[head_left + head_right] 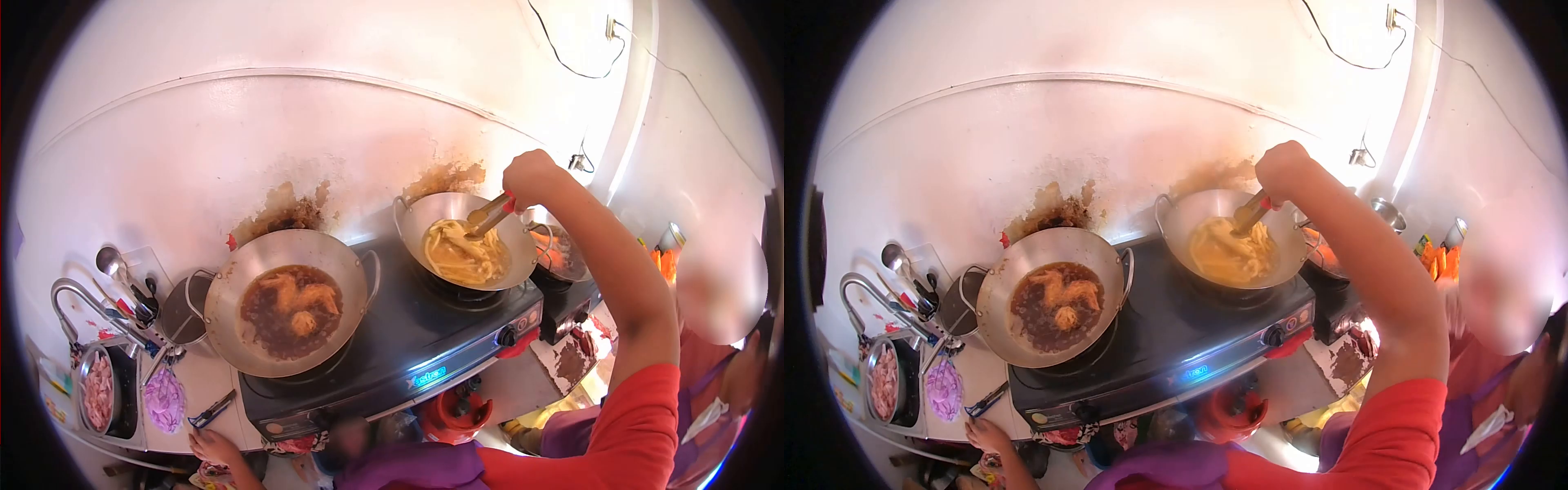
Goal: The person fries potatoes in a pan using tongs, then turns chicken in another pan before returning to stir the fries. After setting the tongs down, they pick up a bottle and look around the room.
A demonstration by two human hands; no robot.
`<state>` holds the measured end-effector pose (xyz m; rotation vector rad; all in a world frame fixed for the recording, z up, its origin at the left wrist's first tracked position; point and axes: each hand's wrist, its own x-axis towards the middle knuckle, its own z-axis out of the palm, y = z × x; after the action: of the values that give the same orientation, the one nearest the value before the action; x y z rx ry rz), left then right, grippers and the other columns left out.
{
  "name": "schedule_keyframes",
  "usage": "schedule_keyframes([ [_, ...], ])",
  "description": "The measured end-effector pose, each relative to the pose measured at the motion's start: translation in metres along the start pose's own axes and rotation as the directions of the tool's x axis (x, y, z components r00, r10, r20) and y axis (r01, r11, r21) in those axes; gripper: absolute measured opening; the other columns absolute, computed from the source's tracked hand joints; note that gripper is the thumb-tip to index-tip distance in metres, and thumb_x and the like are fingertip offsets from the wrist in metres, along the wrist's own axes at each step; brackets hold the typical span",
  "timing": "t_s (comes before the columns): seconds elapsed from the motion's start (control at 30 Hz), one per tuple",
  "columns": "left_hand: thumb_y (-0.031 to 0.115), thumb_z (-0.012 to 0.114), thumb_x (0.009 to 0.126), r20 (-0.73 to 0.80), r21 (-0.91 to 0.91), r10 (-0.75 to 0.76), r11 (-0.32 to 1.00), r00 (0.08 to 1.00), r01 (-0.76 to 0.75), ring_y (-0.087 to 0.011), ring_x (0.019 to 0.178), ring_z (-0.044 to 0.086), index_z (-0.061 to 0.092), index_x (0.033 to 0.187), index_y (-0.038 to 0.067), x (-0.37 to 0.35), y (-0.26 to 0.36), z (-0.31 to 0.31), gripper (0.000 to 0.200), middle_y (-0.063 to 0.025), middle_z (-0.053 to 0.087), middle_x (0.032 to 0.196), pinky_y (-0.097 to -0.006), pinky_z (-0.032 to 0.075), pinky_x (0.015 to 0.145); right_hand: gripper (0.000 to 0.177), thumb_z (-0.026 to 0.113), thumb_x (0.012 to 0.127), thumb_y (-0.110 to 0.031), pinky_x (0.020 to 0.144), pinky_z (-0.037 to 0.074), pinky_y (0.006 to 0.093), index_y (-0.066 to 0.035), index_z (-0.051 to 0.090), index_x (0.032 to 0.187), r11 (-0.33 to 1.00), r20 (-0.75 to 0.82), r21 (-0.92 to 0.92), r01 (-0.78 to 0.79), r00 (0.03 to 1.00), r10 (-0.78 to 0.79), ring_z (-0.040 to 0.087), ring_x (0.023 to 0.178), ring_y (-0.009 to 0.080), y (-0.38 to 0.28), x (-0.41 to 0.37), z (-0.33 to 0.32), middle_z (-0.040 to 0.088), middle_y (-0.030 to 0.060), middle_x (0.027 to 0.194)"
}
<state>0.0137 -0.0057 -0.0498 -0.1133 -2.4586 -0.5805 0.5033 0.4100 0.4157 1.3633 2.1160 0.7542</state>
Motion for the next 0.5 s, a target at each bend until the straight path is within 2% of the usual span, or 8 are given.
schedule_keyframes([
  [0.13,0.023,0.05,0.084,0.016,0.009,-0.067,0.998,0.998,0.067,-0.0289,0.115,0.042,0.059,0.11,0.01,0.001,0.004,-0.001,0.03,-0.0078,0.05,0.124,-0.0402,0.031,0.099,0.03,0.077,0.062,-0.037,0.064,0.049,0.0308,-0.013,0.07,0.08,1.0,-0.01,-0.01,0.002,1.0,-0.003,0.063,0.076,0.0189,0.001,0.002,0.002,0.065,0.003,0.077],
  [0.43,0.025,0.05,0.086,0.002,0.029,-0.029,0.999,1.0,0.028,-0.0285,0.115,0.042,0.059,0.11,0.011,0.001,0.001,0.001,0.03,-0.0063,0.05,0.124,-0.0395,0.033,0.098,0.03,0.079,0.059,-0.032,0.064,0.049,0.0307,-0.014,0.071,0.081,1.0,0.031,0.013,-0.008,1.0,0.007,0.063,0.077,0.0188,-0.005,0.013,-0.006,0.066,0.0017,0.08],
  [0.5,0.025,0.05,0.086,0.02,0.022,-0.06,0.998,0.998,0.06,-0.0281,0.115,0.042,0.059,0.11,0.011,0.001,0.006,-0.004,0.03,-0.0059,0.05,0.123,-0.0392,0.033,0.098,0.031,0.079,0.058,-0.031,0.064,0.049,0.0305,-0.015,0.071,0.082,1.0,0.063,-0.004,-0.004,0.998,0.004,0.062,0.078,0.0182,-0.004,0.018,-0.011,0.066,0.001,0.081],
])
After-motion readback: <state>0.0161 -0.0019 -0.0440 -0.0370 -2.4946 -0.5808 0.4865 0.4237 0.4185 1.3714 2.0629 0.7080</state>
